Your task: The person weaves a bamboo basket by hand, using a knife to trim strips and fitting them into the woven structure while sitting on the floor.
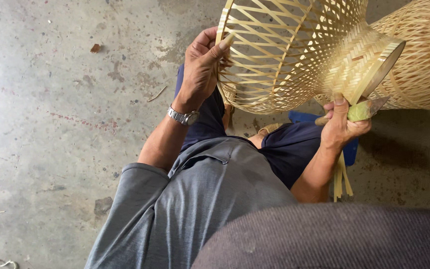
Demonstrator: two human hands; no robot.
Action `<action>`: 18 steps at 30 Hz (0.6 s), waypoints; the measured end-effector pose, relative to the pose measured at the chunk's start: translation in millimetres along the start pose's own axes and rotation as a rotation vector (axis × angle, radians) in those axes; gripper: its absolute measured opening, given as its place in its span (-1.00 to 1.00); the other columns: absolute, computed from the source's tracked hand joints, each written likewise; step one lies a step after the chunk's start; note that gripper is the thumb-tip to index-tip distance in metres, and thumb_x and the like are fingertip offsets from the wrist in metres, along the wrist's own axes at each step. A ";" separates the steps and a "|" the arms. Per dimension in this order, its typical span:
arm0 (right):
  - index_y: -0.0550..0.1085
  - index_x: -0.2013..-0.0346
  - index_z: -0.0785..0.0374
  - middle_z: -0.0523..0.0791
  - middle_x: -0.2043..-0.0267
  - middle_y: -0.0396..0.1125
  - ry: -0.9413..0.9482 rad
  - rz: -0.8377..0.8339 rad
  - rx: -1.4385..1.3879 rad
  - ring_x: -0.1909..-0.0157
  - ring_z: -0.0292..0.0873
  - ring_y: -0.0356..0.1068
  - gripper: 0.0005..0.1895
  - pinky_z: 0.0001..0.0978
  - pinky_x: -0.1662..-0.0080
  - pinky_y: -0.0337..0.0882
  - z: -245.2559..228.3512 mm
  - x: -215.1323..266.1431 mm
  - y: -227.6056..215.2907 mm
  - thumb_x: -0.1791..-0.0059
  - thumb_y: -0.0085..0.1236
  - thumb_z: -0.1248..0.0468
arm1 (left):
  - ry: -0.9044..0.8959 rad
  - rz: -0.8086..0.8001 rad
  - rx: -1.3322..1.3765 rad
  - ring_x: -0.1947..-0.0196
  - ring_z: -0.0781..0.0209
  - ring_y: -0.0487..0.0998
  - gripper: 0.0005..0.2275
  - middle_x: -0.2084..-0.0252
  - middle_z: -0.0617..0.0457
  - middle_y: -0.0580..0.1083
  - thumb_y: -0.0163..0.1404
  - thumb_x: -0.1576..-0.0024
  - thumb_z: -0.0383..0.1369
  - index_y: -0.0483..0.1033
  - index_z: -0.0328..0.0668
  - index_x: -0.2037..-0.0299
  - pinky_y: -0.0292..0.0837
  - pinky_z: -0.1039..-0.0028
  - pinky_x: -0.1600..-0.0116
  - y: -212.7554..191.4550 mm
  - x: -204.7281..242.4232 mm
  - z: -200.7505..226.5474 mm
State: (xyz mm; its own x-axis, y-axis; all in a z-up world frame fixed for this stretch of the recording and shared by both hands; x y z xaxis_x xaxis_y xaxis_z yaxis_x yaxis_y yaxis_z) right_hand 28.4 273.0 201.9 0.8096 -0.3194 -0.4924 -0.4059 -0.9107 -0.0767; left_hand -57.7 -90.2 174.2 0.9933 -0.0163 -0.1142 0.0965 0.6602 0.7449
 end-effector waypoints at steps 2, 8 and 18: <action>0.51 0.17 0.46 -0.04 0.33 0.44 0.004 0.005 -0.016 0.50 -0.27 0.38 -0.81 -0.52 0.47 0.30 1.9 0.4 1.6 -0.20 0.26 0.34 | 0.011 0.010 -0.003 0.18 0.34 0.55 -0.73 0.06 0.01 0.56 0.14 -0.26 -0.50 0.46 -0.40 -0.13 0.55 0.50 0.07 -2.2 -0.9 1.6; 0.50 0.12 0.47 -0.03 0.26 0.46 0.060 0.028 -0.027 0.44 -0.24 0.40 -0.81 -0.47 0.42 0.33 11.6 3.3 2.8 -0.16 0.28 0.35 | 0.072 0.015 -0.040 0.19 0.35 0.53 -0.72 0.05 0.00 0.57 0.14 -0.28 -0.52 0.47 -0.44 -0.17 0.50 0.53 0.04 -6.1 -1.2 6.0; 0.50 0.16 0.47 -0.04 0.30 0.45 0.032 0.076 -0.022 0.45 -0.22 0.41 -0.83 -0.45 0.43 0.33 6.7 -1.6 -7.0 -0.15 0.28 0.36 | 0.037 -0.038 -0.056 0.12 0.36 0.53 -0.72 0.05 0.04 0.56 0.06 -0.32 -0.45 0.43 -0.41 -0.19 0.50 0.52 -0.03 14.2 -5.0 4.5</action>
State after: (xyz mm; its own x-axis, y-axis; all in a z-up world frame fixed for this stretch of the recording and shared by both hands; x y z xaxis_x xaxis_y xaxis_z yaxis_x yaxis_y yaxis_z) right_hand 27.0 281.6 197.4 0.7901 -0.3955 -0.4684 -0.4574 -0.8890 -0.0208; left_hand -61.0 -84.2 188.3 0.9860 -0.0151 -0.1661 0.1289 0.7007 0.7017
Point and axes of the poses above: each hand's wrist, its own x-axis away from the middle knuckle, its own y-axis out of the palm, z = x × y, the point moved 9 cm from there along -x, towards the middle knuckle
